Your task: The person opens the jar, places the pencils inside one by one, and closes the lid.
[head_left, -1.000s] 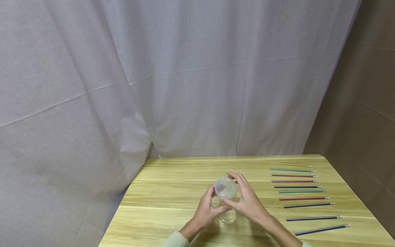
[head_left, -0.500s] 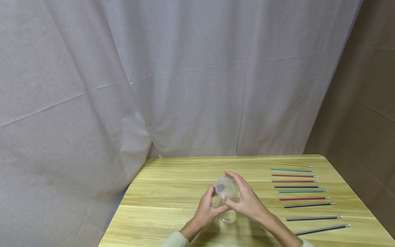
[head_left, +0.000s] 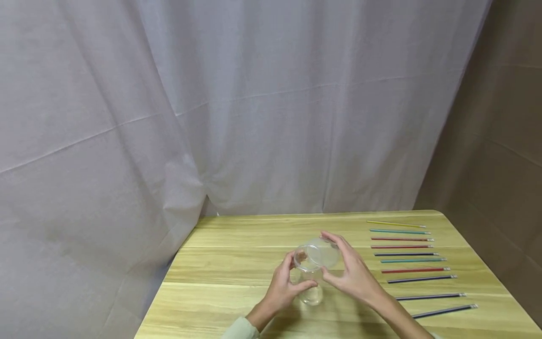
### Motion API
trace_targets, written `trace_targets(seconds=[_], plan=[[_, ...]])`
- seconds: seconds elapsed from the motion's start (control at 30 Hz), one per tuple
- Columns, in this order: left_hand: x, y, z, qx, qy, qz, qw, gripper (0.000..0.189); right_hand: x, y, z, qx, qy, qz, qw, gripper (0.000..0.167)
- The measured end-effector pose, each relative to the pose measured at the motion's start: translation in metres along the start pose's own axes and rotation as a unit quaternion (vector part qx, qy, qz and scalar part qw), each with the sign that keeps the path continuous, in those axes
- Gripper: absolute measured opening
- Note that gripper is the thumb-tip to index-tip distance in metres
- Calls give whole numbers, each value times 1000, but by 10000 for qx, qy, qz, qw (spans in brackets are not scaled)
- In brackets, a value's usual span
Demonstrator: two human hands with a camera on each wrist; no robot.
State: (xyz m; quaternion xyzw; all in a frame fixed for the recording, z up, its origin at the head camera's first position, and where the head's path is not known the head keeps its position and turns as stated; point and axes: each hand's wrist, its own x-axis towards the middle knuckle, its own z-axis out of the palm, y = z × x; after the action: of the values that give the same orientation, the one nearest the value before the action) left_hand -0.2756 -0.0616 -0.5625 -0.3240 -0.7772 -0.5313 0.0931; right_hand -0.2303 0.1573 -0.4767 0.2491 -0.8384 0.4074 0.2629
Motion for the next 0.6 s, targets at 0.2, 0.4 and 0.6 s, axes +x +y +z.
trace_targets(seconds=[0.2, 0.4, 0.6], plan=[[0, 2, -1, -146, 19, -206, 9997, 79, -20, 4, -19, -275, 201, 166, 9993, 88], [0, 4, -1, -311, 55, -308, 9990, 80, -52, 9, -27, -351, 234, 605, 9973, 88], [1, 3, 0, -341, 55, -369, 9987, 78, -91, 27, -21, -625, 77, 1132, 9916, 85]])
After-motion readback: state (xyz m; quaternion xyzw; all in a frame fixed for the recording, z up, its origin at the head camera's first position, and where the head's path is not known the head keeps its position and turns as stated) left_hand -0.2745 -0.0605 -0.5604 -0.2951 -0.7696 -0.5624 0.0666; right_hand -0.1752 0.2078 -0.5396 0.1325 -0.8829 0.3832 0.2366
